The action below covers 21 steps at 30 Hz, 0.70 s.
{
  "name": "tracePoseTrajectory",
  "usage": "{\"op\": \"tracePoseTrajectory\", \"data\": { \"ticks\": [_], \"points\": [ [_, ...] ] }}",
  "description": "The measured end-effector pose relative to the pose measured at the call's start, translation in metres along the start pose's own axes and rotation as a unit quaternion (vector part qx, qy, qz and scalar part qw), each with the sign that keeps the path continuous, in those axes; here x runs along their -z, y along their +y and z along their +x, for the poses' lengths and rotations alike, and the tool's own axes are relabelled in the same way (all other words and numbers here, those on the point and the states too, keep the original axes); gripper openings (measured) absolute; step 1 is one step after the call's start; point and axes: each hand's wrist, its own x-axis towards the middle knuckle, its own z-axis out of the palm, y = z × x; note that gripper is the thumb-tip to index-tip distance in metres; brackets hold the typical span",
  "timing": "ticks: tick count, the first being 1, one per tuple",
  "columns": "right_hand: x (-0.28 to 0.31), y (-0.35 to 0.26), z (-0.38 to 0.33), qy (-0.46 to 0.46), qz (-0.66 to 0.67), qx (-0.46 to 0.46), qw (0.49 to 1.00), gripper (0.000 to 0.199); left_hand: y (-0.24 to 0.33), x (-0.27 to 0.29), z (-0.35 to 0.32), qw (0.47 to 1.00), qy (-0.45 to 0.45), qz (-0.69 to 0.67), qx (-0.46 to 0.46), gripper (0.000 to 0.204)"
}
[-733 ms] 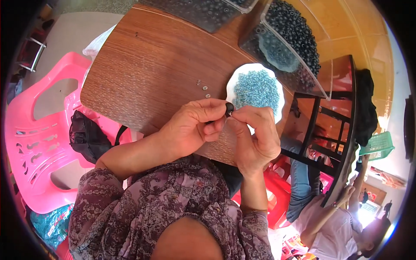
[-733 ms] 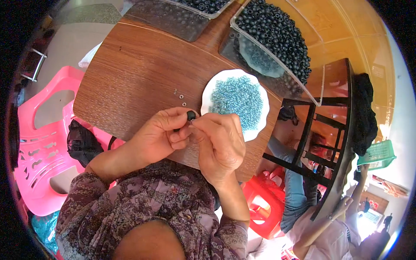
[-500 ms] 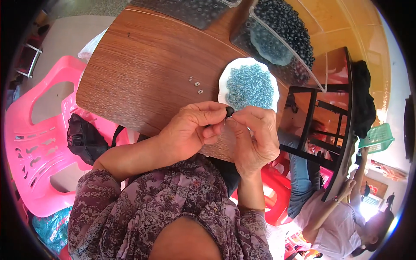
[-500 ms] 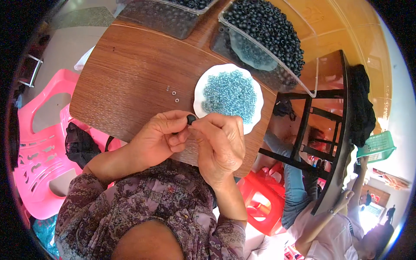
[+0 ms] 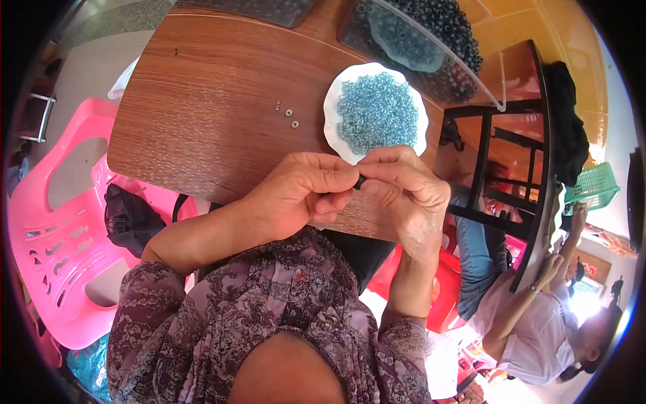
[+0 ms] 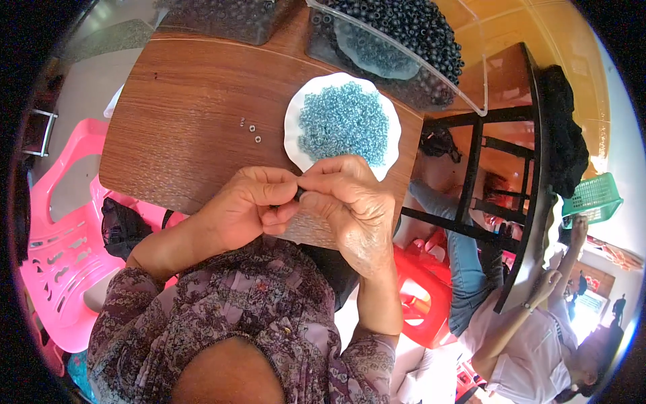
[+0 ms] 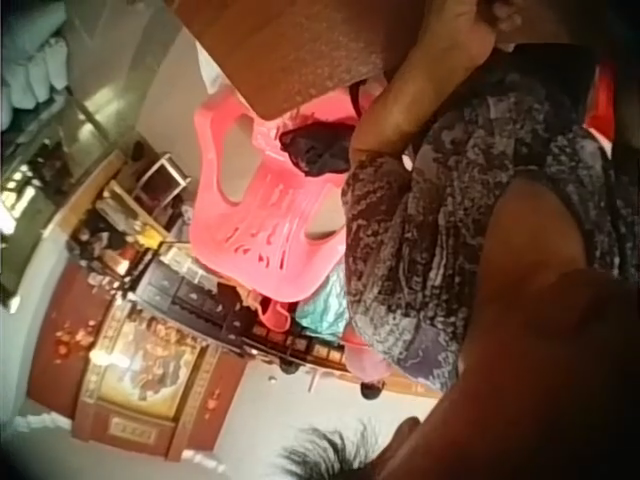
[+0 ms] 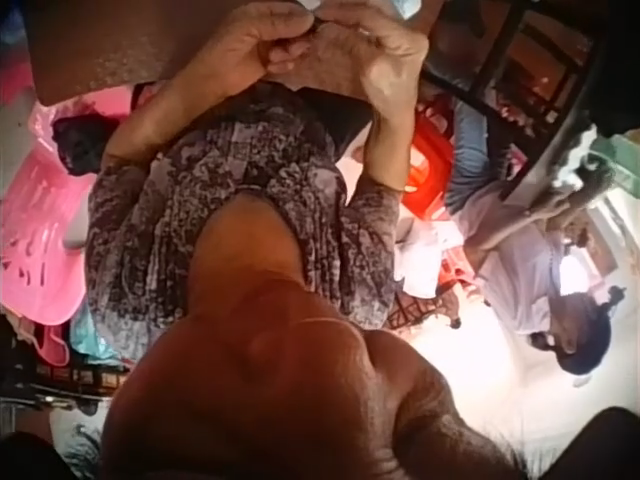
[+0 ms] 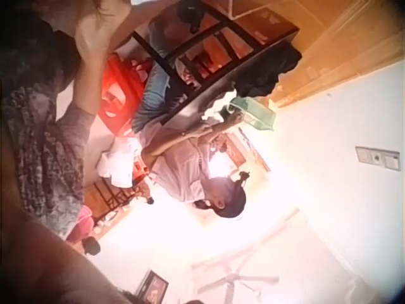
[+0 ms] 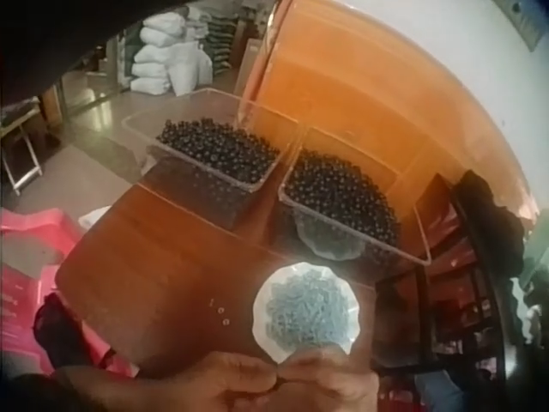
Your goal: Assembling small jewelry parts by placing light-colored beads into black ring-shaped components.
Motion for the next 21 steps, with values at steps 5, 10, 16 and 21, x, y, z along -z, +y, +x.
{"op": "tracePoseTrajectory", "data": {
  "ticks": [5,10,16,21],
  "points": [
    [-0.01,-0.006,-0.008,0.141,-0.123,0.024,0.982,0.022,-0.002,-0.014,0.005,0.996,0.06,-0.044,-0.058,0.021],
    [-0.026,-0.002,-0.027,0.155,-0.225,0.135,0.952,0.023,-0.005,-0.012,0.015,0.991,0.045,-0.08,-0.097,0.025],
    [-0.046,0.019,-0.023,0.178,-0.327,0.172,0.912,0.036,-0.012,-0.016,0.021,0.988,0.032,-0.105,-0.113,0.026],
    [-0.053,0.027,-0.025,0.174,-0.381,0.171,0.892,0.038,-0.016,-0.015,0.021,0.983,0.012,-0.14,-0.115,0.021]
  ]
}}
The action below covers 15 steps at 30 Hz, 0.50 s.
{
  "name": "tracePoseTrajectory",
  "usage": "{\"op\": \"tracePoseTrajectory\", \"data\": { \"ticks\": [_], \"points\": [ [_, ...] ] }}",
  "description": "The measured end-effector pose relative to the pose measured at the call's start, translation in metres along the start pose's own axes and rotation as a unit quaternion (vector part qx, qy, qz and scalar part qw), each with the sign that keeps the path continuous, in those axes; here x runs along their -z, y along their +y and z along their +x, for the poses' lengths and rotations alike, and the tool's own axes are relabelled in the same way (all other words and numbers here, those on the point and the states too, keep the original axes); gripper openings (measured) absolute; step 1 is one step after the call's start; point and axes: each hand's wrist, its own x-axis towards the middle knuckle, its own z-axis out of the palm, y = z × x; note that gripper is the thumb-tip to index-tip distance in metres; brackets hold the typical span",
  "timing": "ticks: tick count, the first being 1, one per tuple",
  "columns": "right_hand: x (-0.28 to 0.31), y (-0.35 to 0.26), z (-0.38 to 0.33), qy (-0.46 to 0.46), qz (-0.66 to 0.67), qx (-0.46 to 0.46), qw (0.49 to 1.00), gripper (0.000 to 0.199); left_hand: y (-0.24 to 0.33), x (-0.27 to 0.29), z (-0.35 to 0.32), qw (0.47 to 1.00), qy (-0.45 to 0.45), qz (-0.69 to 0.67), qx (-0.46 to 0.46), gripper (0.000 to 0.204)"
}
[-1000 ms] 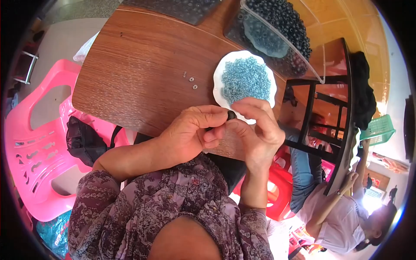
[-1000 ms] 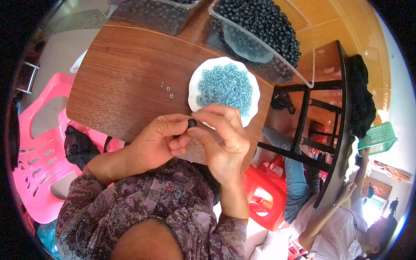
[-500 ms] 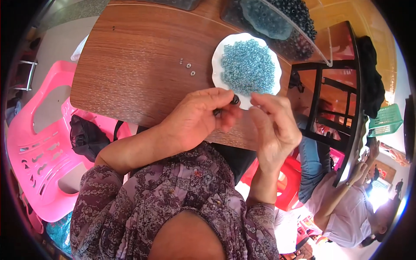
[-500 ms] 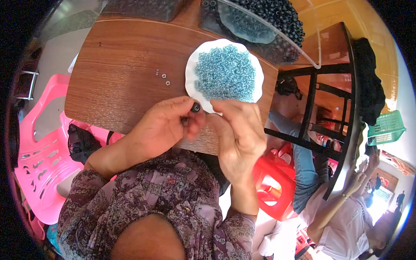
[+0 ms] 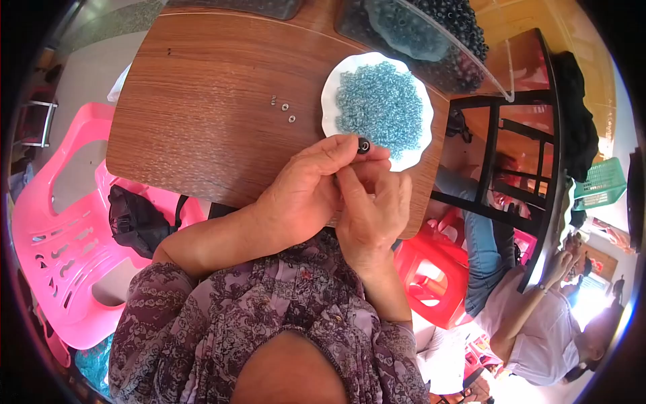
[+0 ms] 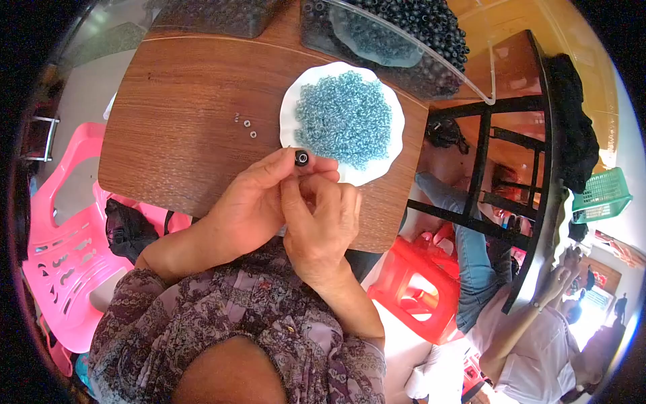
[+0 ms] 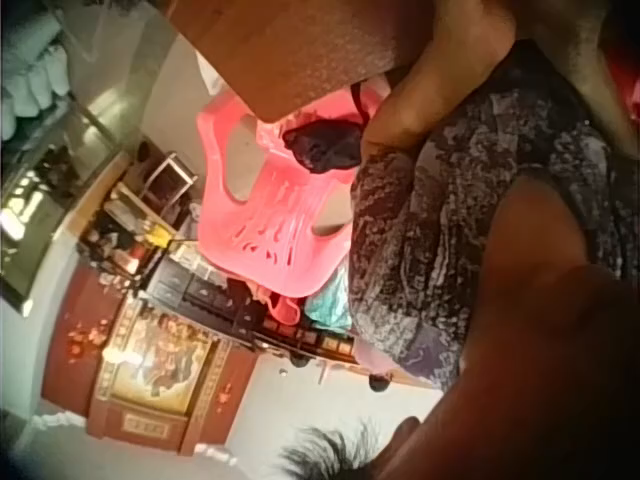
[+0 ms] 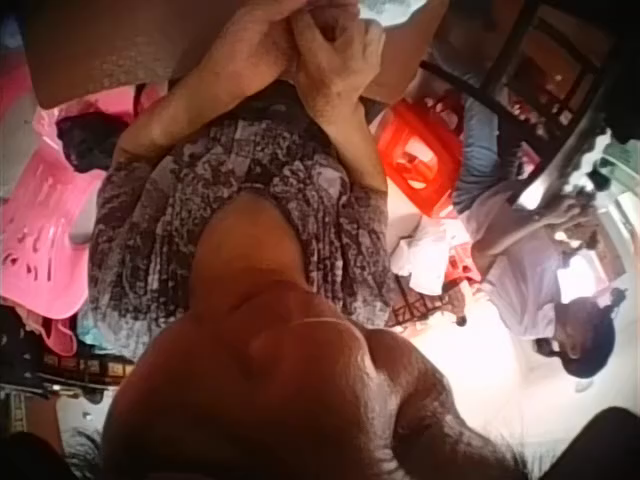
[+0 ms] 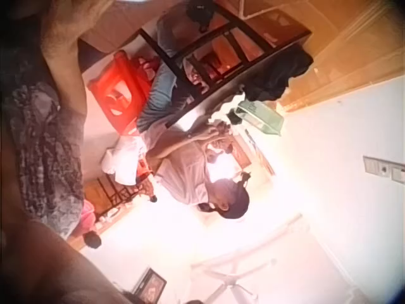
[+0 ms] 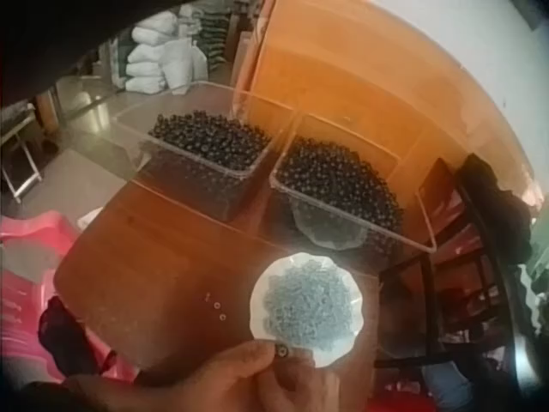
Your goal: Assembling small jewelry parts by placing light-colored beads into black ring-shaped components.
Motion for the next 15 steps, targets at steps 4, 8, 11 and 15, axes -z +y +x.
{"op": "tracePoseTrajectory", "data": {
  "ticks": [4,8,11,15],
  "points": [
    [0.003,0.001,-0.001,-0.047,-0.001,0.035,0.998,0.039,0.0,-0.002,-0.003,1.0,-0.004,-0.003,0.002,0.021],
    [0.007,-0.001,0.005,-0.053,0.037,0.005,0.998,0.036,-0.002,-0.002,-0.003,1.0,-0.015,-0.003,-0.001,0.021],
    [0.001,0.002,0.005,-0.032,0.047,-0.009,0.998,0.028,-0.004,0.001,-0.002,1.0,-0.026,-0.01,-0.004,0.021],
    [-0.003,0.0,0.002,-0.025,0.033,-0.024,0.999,0.025,-0.006,0.002,-0.001,0.999,-0.029,-0.026,-0.01,0.021]
  ]
}}
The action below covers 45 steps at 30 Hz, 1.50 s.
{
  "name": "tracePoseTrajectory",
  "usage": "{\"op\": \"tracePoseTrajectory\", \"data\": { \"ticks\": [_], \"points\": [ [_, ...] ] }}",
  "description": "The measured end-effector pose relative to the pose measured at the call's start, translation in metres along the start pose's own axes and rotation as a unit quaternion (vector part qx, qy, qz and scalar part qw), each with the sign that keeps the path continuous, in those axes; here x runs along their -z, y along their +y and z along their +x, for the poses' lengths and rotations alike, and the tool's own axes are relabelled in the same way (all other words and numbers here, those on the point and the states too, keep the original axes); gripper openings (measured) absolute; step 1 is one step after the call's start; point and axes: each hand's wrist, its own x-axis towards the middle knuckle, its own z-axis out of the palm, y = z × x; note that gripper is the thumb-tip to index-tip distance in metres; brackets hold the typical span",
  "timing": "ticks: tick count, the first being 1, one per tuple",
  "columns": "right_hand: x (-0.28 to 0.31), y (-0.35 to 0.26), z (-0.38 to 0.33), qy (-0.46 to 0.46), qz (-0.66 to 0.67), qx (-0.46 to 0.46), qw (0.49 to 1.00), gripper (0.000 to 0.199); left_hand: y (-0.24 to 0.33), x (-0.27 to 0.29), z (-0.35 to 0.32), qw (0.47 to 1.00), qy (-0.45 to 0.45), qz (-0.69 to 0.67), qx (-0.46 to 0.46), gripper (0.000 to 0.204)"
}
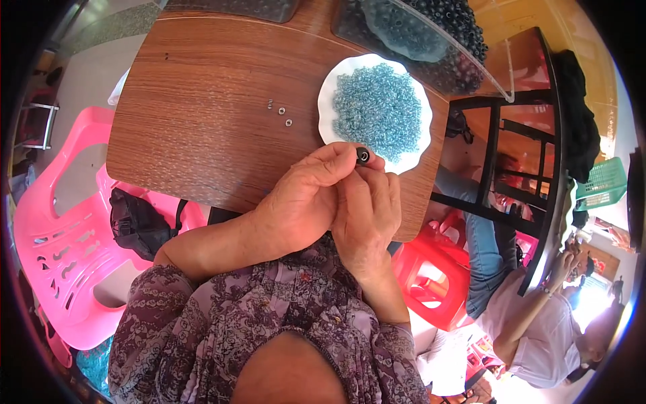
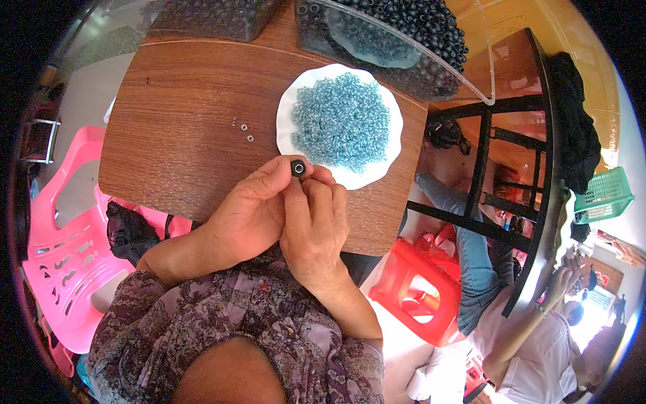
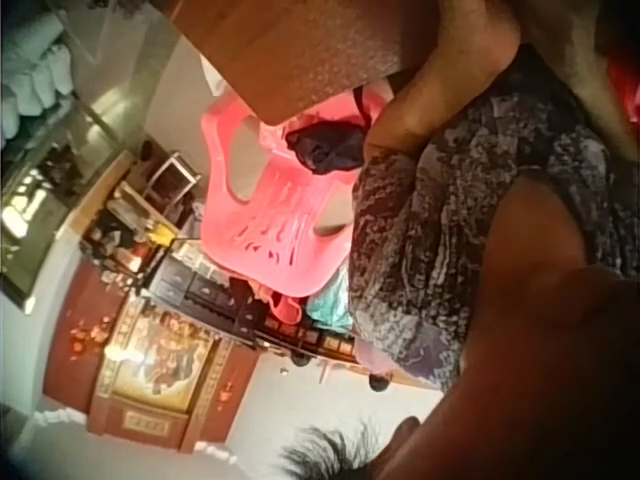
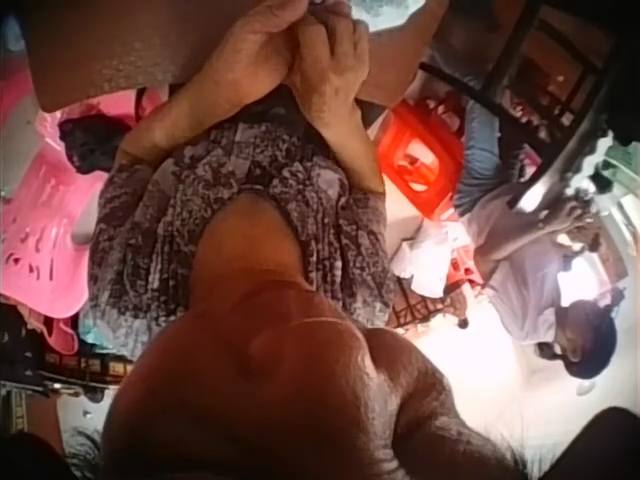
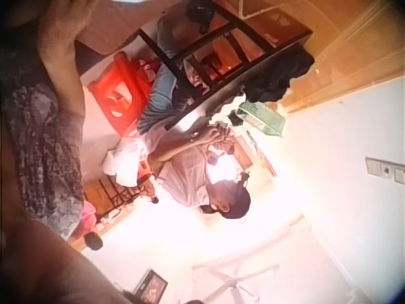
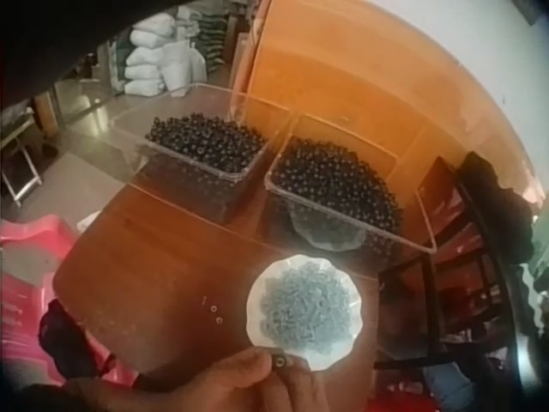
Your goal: Assembling small jewelry parts by placing light-colored beads into black ring-shaped components.
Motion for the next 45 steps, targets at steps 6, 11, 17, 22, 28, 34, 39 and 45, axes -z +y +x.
{"op": "tracePoseTrajectory", "data": {
  "ticks": [6,11,17,22,28,34,39,45],
  "points": [
    [0.021,-0.001,-0.003,0.002,0.088,-0.044,0.995,0.016,0.005,0.001,0.0,0.999,0.013,0.038,-0.001,0.023],
    [0.035,0.004,-0.005,0.005,0.194,-0.13,0.972,0.013,0.007,0.01,-0.004,0.994,0.02,0.107,0.009,0.024],
    [0.04,0.009,0.001,0.054,0.286,-0.158,0.944,0.016,0.006,0.017,-0.007,0.993,-0.003,0.103,0.05,0.025],
    [0.034,0.005,0.002,0.064,0.298,-0.16,0.939,0.017,0.008,0.018,-0.007,0.995,-0.011,0.07,0.074,0.023],
    [0.032,0.007,0.0,0.071,0.304,-0.177,0.934,0.017,0.007,0.015,-0.006,0.993,0.01,0.096,0.066,0.023],
    [0.03,0.009,-0.001,0.06,0.289,-0.169,0.94,0.017,0.005,0.02,-0.004,0.992,-0.006,0.107,0.062,0.022],
    [0.03,0.007,-0.003,0.055,0.294,-0.188,0.935,0.017,0.004,0.018,-0.004,0.987,0.012,0.156,0.047,0.022],
    [0.028,0.01,-0.005,0.057,0.309,-0.211,0.926,0.018,0.004,0.022,-0.003,0.986,0.008,0.155,0.06,0.025]
  ]
}}
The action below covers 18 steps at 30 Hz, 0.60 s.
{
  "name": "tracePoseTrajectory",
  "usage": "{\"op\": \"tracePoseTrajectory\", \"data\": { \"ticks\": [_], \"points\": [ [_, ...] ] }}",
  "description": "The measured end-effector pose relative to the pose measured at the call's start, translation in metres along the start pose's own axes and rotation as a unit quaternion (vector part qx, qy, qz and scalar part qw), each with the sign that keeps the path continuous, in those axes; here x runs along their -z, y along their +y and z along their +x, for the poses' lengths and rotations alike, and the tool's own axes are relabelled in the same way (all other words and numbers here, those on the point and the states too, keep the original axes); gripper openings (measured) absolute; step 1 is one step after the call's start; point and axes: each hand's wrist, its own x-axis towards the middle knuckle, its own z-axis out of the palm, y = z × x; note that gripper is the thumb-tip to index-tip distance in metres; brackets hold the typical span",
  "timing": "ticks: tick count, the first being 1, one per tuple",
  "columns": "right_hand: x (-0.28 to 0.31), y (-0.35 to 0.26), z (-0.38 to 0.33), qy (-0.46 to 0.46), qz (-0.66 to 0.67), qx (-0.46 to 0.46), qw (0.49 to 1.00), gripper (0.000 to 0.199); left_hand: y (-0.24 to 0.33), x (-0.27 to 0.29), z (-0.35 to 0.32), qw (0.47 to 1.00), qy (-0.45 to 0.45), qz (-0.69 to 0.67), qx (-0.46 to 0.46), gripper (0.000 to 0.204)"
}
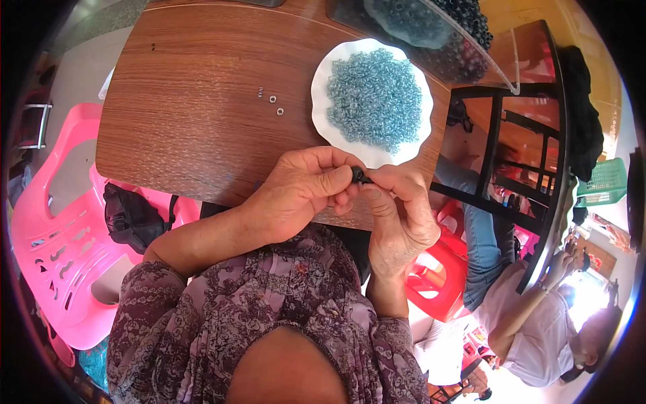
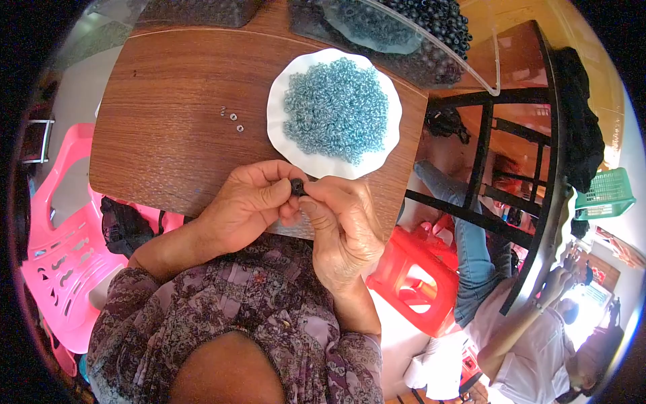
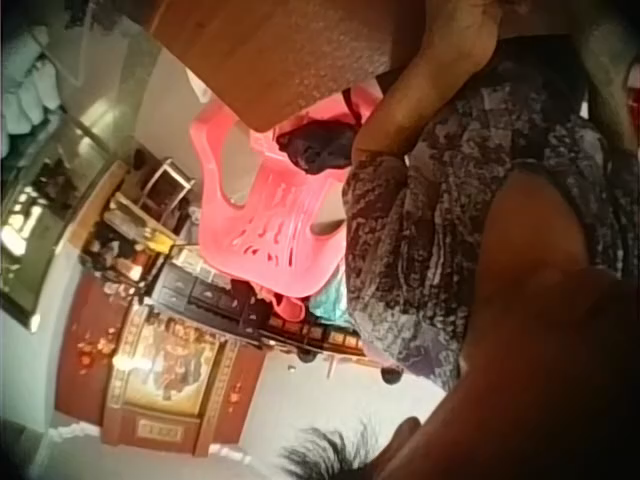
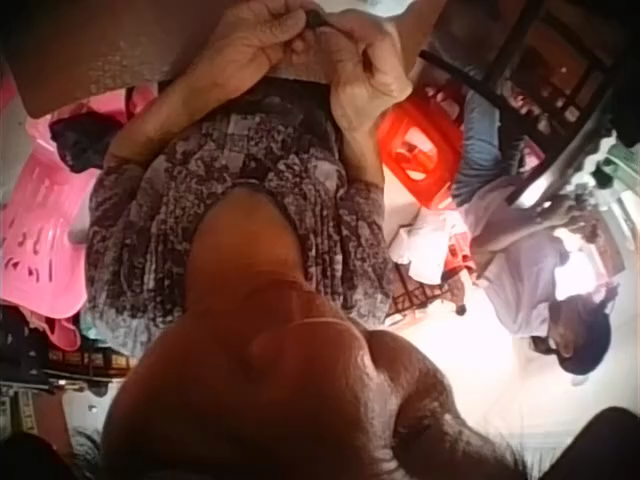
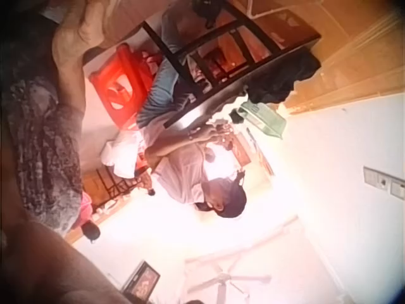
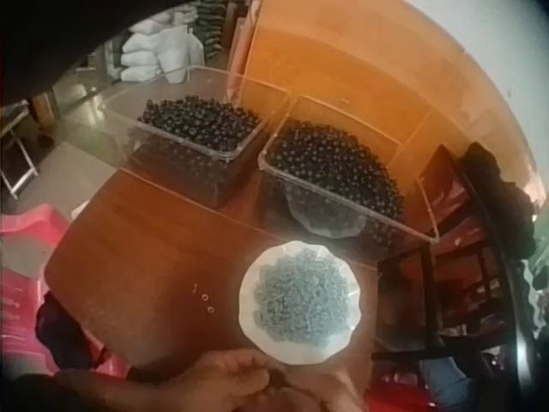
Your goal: Assembling small jewelry parts by placing light-colored beads into black ring-shaped components.
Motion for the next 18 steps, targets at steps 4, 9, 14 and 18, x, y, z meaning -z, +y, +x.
{"op": "tracePoseTrajectory", "data": {
  "ticks": [4,9,14,18],
  "points": [
    [0.0016,0.0036,0.0023,-0.01,-0.01,0.026,1.0,0.018,-0.0006,-0.0007,0.0007,1.0,0.003,-0.005,0.001,0.023],
    [0.0027,0.0043,0.0014,-0.007,0.025,-0.021,0.999,0.016,0.0011,-0.0007,0.0007,0.999,-0.009,0.049,-0.022,0.026],
    [0.0066,0.0047,0.0007,-0.015,0.087,-0.057,0.994,0.018,0.0029,-0.0036,0.0017,0.994,-0.007,0.098,-0.038,0.02],
    [0.0083,0.004,0.0016,-0.025,0.075,-0.062,0.995,0.019,0.0021,-0.0016,0.004,0.994,0.008,0.104,-0.025,0.017]
  ]
}}
